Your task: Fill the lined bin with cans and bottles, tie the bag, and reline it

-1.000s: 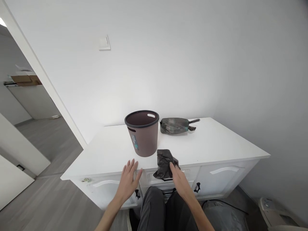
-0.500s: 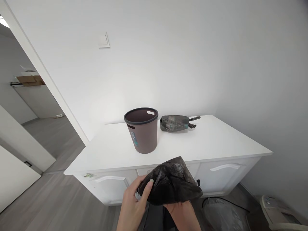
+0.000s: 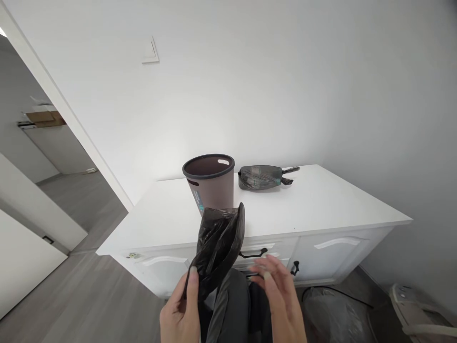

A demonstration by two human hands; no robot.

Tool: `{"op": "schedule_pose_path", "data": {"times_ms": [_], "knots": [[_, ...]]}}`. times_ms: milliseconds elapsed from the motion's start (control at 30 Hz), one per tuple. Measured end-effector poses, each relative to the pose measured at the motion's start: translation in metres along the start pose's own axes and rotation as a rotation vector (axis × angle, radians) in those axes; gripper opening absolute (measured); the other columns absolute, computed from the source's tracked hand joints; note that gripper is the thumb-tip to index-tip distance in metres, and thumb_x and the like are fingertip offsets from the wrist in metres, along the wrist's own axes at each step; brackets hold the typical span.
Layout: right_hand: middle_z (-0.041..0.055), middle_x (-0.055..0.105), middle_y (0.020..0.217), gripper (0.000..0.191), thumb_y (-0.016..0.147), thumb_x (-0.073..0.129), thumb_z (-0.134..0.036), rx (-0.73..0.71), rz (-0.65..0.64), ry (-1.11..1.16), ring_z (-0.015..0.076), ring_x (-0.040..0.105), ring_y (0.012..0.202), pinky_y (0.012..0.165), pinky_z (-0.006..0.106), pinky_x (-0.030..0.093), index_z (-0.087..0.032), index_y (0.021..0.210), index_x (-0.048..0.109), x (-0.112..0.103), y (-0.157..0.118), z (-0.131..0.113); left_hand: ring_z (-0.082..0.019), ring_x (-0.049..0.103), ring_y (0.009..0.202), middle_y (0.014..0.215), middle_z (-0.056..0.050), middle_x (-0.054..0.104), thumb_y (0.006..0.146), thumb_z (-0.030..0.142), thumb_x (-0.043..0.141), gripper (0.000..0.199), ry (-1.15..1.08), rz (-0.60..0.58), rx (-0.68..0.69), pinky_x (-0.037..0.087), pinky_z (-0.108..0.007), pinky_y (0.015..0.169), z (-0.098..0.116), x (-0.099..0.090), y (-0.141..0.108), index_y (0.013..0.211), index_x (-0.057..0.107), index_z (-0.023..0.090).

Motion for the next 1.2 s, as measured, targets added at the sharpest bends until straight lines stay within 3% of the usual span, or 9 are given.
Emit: {"op": "schedule_pose_path", "data": {"times_ms": [133, 267, 400, 533, 700, 800, 900, 1033, 1200], "knots": [[0.0062, 0.072, 0.097, 0.045, 0.085, 0.078, -0.061, -0.019, -0.099, -0.122, 0.0230, 0.071, 0.087, 0.070, 0.030, 0.058, -0.025, 0.109, 0.067, 0.027, -0.020, -0.009, -0.034, 0.076, 0.101, 0.095, -0.011, 0.082, 0.085, 0.075, 0.065, 0.063, -0.016, -0.199, 0.105, 0.064, -0.033, 0.076, 0.015, 0.016, -0.009, 0.106, 0.085, 0.019], [0.0047, 0.071, 0.082, 0.050, 0.083, 0.075, -0.069, 0.005, -0.078, -0.230, 0.0207, 0.067, 0.072, 0.063, 0.027, 0.055, -0.022, 0.097, 0.071, 0.040, -0.025, -0.021, -0.033, 0.073, 0.117, 0.118, -0.012, 0.080, 0.093, 0.065, 0.061, 0.050, -0.047, -0.425, 0.258, 0.062, -0.039, 0.099, 0.019, 0.033, -0.016, 0.108, 0.085, 0.023], [0.0049, 0.070, 0.071, 0.052, 0.085, 0.070, -0.072, 0.005, 0.023, -0.245, 0.0231, 0.067, 0.067, 0.061, 0.029, 0.055, -0.020, 0.090, 0.075, 0.030, -0.019, -0.028, -0.035, 0.071, 0.122, 0.125, -0.010, 0.078, 0.095, 0.061, 0.062, 0.047, -0.038, -0.331, 0.177, 0.061, -0.042, 0.101, 0.008, 0.033, -0.015, 0.115, 0.082, 0.023], [0.0087, 0.076, 0.079, 0.054, 0.088, 0.069, -0.070, 0.041, 0.021, -0.257, 0.0283, 0.073, 0.079, 0.068, 0.032, 0.059, -0.019, 0.097, 0.079, 0.021, -0.015, -0.025, -0.036, 0.068, 0.128, 0.124, -0.008, 0.078, 0.094, 0.065, 0.060, 0.050, -0.012, -0.112, 0.070, 0.061, -0.041, 0.099, 0.002, 0.024, -0.011, 0.111, 0.082, 0.023], [0.0110, 0.078, 0.117, 0.062, 0.086, 0.071, -0.070, 0.024, 0.063, -0.251, 0.0345, 0.070, 0.118, 0.086, 0.034, 0.063, -0.020, 0.122, 0.076, 0.018, -0.020, -0.020, -0.036, 0.067, 0.126, 0.134, -0.012, 0.072, 0.092, 0.069, 0.061, 0.058, 0.035, -0.147, 0.043, 0.063, -0.038, 0.085, -0.004, 0.019, 0.001, 0.127, 0.072, 0.024], [0.0095, 0.078, 0.116, 0.057, 0.088, 0.071, -0.068, 0.002, 0.083, -0.293, 0.0354, 0.068, 0.122, 0.089, 0.036, 0.063, -0.022, 0.121, 0.075, 0.015, -0.023, -0.017, -0.036, 0.063, 0.131, 0.150, -0.016, 0.059, 0.091, 0.065, 0.066, 0.076, 0.042, -0.136, 0.114, 0.062, -0.044, 0.091, -0.006, 0.016, 0.010, 0.154, 0.047, 0.028], [0.0082, 0.077, 0.110, 0.047, 0.092, 0.067, -0.066, -0.050, 0.050, -0.321, 0.0320, 0.071, 0.108, 0.085, 0.036, 0.063, -0.025, 0.112, 0.075, 0.012, -0.026, -0.017, -0.036, 0.055, 0.139, 0.160, -0.014, 0.047, 0.092, 0.054, 0.068, 0.082, 0.052, -0.112, 0.287, 0.055, -0.052, 0.106, 0.009, 0.012, 0.015, 0.162, 0.031, 0.034], [0.0059, 0.073, 0.094, 0.034, 0.096, 0.066, -0.059, -0.229, -0.079, -0.341, 0.0243, 0.069, 0.083, 0.076, 0.034, 0.062, -0.026, 0.089, 0.073, 0.015, -0.027, -0.024, -0.036, 0.051, 0.143, 0.152, -0.010, 0.056, 0.091, 0.040, 0.068, 0.073, 0.110, -0.214, 0.436, 0.054, -0.051, 0.107, 0.052, 0.008, 0.021, 0.158, 0.038, 0.036], [0.0089, 0.073, 0.097, 0.031, 0.103, 0.059, -0.048, -0.348, -0.150, -0.403, 0.0235, 0.071, 0.092, 0.076, 0.027, 0.060, -0.024, 0.097, 0.077, 0.026, -0.030, -0.035, -0.030, 0.056, 0.139, 0.136, -0.008, 0.066, 0.094, 0.041, 0.067, 0.057, 0.074, -0.489, 0.499, 0.051, -0.044, 0.111, 0.084, 0.011, 0.031, 0.148, 0.050, 0.034]]}}
Point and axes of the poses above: each hand's wrist, its own y-axis towards the middle knuckle, its own x-axis out of the palm, z = x × y, the point moved 3 cm from there along y, towards the middle knuckle
